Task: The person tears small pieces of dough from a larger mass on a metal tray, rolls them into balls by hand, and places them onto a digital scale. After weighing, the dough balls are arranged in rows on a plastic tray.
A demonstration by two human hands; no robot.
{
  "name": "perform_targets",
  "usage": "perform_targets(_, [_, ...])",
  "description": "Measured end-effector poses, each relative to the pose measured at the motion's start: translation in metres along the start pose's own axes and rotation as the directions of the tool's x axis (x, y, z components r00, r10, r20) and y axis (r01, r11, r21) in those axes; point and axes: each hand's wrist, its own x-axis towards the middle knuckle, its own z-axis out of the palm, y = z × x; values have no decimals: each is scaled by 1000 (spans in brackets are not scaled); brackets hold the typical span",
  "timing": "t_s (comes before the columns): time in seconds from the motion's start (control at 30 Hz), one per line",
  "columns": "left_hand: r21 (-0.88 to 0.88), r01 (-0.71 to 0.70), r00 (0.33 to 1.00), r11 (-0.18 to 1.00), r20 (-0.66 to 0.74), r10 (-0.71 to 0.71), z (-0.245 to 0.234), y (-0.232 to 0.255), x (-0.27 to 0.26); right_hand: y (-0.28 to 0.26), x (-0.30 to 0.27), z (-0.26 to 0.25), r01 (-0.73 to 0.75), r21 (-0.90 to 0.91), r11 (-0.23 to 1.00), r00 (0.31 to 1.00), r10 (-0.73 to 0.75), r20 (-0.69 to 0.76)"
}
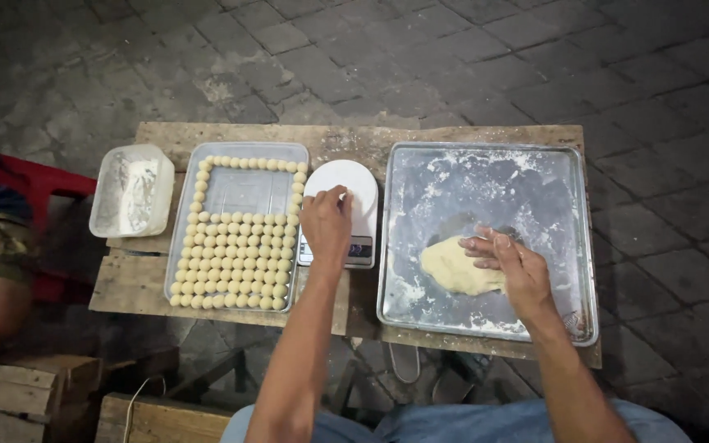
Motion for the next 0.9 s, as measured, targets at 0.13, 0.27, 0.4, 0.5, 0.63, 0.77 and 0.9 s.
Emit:
perform_targets(0.13, [170, -87, 994, 982, -44, 96, 22, -30, 10, -3, 1, -2, 18, -37, 999, 1000, -17, 5])
perform_targets(0.27, [-42, 75, 996, 996, -40, -76, -36, 6, 12, -21, -5, 6, 19, -73, 997, 999, -21, -32])
perform_targets(0.4, [-176, 101, 994, 979, -15, -105, -80, 32, -22, -34, -10, 13, -6, -163, 987, 997, -6, -77])
perform_targets(0.5, [-289, 148, 985, 946, 132, -114, -87, 45, -73, -21, -4, 13, -66, -239, 969, 993, 41, -107])
perform_targets(0.63, [-237, 283, 891, 930, 424, -163, -65, 58, -113, 11, 7, 1, -221, -51, 974, 966, 211, -150])
perform_targets(0.77, [-283, 66, 867, 957, 491, 86, -49, 77, -109, 24, 11, -3, -288, 208, 935, 939, 318, -129])
perform_targets(0.9, [-248, 23, 881, 968, 464, 97, -39, 81, -106, 36, 14, -10, -245, 304, 921, 963, 267, -33])
